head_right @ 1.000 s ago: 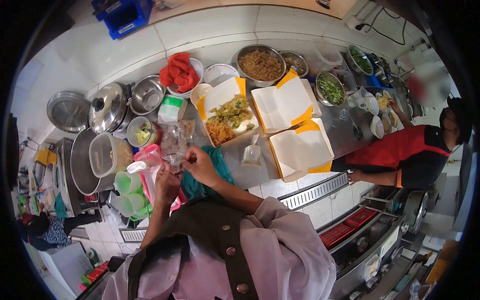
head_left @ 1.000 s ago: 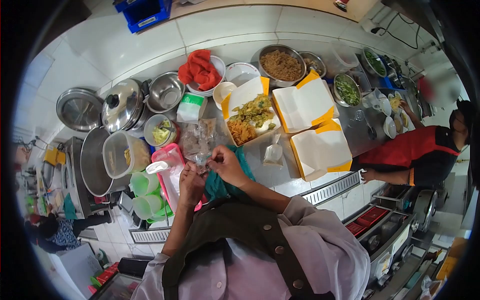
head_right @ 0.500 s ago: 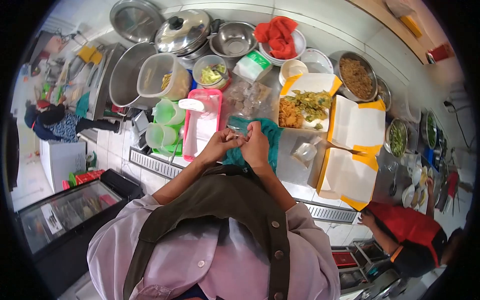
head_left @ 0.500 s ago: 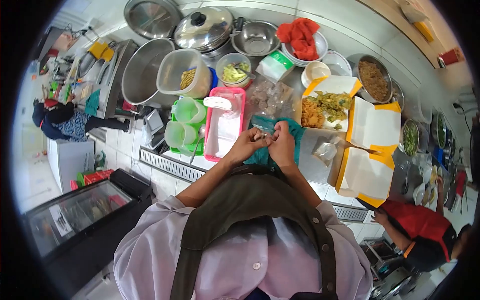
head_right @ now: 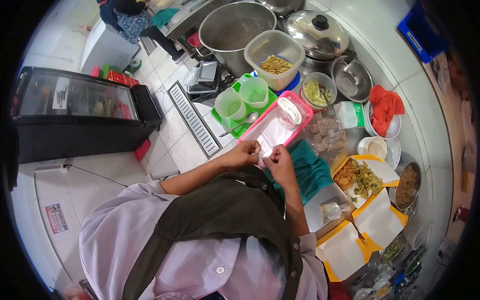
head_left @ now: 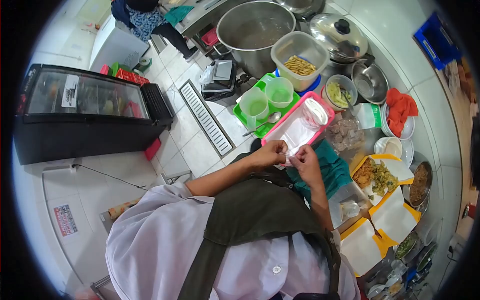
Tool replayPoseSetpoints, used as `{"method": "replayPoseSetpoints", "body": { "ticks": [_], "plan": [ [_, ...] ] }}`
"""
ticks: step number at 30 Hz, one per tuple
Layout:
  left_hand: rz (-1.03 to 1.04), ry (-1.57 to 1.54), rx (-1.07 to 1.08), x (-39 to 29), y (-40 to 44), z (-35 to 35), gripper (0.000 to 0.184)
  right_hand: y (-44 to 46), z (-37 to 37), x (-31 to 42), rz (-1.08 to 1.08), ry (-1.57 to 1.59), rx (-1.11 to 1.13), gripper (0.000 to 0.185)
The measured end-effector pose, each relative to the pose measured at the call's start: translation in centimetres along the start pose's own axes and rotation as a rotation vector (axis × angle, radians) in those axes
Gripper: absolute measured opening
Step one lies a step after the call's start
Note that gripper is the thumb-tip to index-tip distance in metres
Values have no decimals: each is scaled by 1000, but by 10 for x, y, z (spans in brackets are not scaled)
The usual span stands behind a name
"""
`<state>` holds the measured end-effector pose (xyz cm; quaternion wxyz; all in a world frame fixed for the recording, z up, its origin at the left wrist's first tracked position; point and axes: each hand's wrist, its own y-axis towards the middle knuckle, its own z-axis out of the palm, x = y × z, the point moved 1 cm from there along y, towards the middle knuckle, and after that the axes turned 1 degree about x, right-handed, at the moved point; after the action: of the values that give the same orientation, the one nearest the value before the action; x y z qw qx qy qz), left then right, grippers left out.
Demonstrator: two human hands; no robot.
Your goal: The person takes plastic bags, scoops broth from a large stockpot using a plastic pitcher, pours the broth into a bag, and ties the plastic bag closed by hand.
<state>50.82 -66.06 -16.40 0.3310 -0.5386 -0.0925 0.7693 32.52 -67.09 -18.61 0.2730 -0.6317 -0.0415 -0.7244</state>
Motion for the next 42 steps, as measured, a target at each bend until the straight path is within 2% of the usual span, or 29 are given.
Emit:
{"method": "replayPoseSetpoints", "body": {
  "ticks": [1, 3, 5, 7, 9, 11, 13, 15, 19, 22, 23, 25, 26, 27, 29, 30, 31, 33, 34, 35, 36, 37, 39, 41, 42],
  "plan": [
    [26, 194, -73, 0, -6, -11, 24, 2, 16, 9, -26, 36, 31, 22],
    [219, 447, -188, -8, -21, -30, 21, 9, 42, 15, -42, 42, 109, 19],
    [366, 635, -397, -23, -39, -48, 20, 18, 68, 22, -61, 40, 171, 17],
    [287, 512, -442, -37, -54, -78, 21, 30, 100, 32, -105, 99, 242, 19],
    [363, 642, -447, -31, -57, -125, 26, 50, 139, 23, -40, 128, 101, 20],
    [520, 561, -448, -48, -62, -152, 25, 69, 176, 25, -25, -253, -106, 23],
    [544, 826, -416, -79, -79, -176, 17, 86, 208, 32, -33, -423, -232, 27],
    [413, 764, -450, -92, -89, -190, 10, 101, 232, 47, 13, -488, -350, 29],
    [393, 627, -330, -99, -93, -208, 10, 118, 246, 42, 13, -613, -456, 30],
    [124, 658, -90, -109, -93, -211, 9, 114, 244, 43, 0, -672, -527, 30],
    [139, 675, -79, -112, -91, -211, 9, 112, 240, 46, 24, -701, -551, 30],
    [63, 311, 161, -113, -82, -211, 11, 107, 237, 48, -30, -622, -589, 27],
    [53, 104, 244, -108, -73, -218, 22, 105, 234, 48, -66, -649, -596, 26],
    [65, 132, 245, -112, -74, -214, 22, 105, 231, 49, -105, -672, -605, 26],
    [-19, -355, 170, -123, -76, -205, 32, 104, 226, 56, -106, -685, -570, 26],
    [-47, -355, 182, -124, -74, -205, 38, 104, 227, 54, -109, -740, -495, 27],
    [-17, -306, 191, -124, -71, -202, 36, 105, 227, 54, -111, -799, -421, 29],
    [190, 137, 130, -110, -57, -205, 33, 105, 225, 57, -120, -830, -415, 32],
    [227, 288, 85, -107, -54, -204, 37, 106, 224, 54, -147, -816, -422, 30],
    [313, 510, -11, -104, -52, -203, 27, 105, 225, 52, -168, -803, -414, 29],
    [354, 739, -128, -108, -54, -201, 26, 103, 225, 57, -186, -659, -414, 30],
    [380, 965, -253, -115, -56, -199, 24, 101, 224, 60, -186, -649, -373, 30],
    [514, 1087, -304, -125, -56, -208, 21, 96, 217, 63, -396, -438, -463, 30],
    [469, 1051, -399, -127, -47, -232, 25, 88, 200, 50, -327, -411, -873, 33],
    [468, 1032, -419, -128, -42, -246, 27, 87, 184, 38, -385, -560, -959, 34]
  ]
}}
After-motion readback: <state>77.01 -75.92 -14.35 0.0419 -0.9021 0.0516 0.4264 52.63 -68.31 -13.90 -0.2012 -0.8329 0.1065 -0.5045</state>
